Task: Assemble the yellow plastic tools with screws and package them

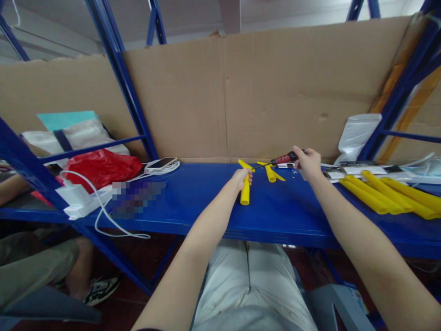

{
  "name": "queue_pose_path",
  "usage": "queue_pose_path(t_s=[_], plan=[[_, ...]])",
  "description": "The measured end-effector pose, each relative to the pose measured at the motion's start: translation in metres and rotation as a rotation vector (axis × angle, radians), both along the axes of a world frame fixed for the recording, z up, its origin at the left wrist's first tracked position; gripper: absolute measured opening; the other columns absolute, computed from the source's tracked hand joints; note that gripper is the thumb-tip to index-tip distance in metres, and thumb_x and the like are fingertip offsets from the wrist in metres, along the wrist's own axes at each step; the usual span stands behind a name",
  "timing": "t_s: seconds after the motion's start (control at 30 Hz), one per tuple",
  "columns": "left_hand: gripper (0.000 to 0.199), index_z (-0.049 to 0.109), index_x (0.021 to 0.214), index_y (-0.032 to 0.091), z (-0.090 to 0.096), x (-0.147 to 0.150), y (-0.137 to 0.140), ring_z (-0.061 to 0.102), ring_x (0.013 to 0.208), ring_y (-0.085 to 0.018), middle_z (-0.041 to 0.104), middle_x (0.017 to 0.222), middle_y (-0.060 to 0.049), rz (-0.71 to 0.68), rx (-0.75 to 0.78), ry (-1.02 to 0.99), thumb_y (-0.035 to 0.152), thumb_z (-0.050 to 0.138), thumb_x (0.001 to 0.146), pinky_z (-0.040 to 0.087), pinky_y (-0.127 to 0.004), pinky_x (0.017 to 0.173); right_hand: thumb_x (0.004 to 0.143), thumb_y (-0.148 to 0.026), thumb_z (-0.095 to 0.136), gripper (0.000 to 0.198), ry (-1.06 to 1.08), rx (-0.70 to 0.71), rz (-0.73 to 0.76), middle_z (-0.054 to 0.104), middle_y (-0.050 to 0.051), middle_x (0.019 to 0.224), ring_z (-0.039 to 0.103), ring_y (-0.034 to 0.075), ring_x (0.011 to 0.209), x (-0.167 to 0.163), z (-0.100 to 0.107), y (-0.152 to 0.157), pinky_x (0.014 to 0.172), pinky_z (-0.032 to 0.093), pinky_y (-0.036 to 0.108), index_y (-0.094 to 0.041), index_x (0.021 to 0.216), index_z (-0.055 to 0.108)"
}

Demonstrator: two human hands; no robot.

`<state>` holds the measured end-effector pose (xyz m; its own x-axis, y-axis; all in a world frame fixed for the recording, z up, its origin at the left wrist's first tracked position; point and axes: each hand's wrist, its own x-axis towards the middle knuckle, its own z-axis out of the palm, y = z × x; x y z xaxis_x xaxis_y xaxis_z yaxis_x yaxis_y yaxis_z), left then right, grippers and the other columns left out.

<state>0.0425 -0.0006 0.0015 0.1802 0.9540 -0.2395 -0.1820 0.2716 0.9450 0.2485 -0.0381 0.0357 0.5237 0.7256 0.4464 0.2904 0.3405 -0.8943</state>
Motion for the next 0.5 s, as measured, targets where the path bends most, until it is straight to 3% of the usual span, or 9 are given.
queue_pose_path(t_s=[0.27,0.5], plan=[[0.015,0.043,0.068,0.017,0.011,0.000,-0.014,0.033,0.032,-0.005,0.039,0.046,0.006,0.106,0.026,-0.033,0.005,0.043,0.078,0.027,-0.018,0.037,0.075,-0.043,0.059,0.033,-0.090,0.000,-0.030,0.038,-0.006,0.033,0.041,0.011,0.031,0.006,-0.007,0.008,0.034,0.031,0.024,-0.022,0.060,0.038],[0.014,0.045,0.070,0.016,0.012,0.001,-0.016,0.033,0.033,-0.005,0.039,0.046,0.006,0.126,0.047,-0.053,0.006,0.043,0.079,0.028,-0.019,0.039,0.076,-0.045,0.060,0.034,-0.126,-0.100,0.062,0.039,-0.005,0.033,0.036,0.008,0.030,0.003,-0.006,0.005,0.033,0.029,0.021,-0.021,0.061,0.042]])
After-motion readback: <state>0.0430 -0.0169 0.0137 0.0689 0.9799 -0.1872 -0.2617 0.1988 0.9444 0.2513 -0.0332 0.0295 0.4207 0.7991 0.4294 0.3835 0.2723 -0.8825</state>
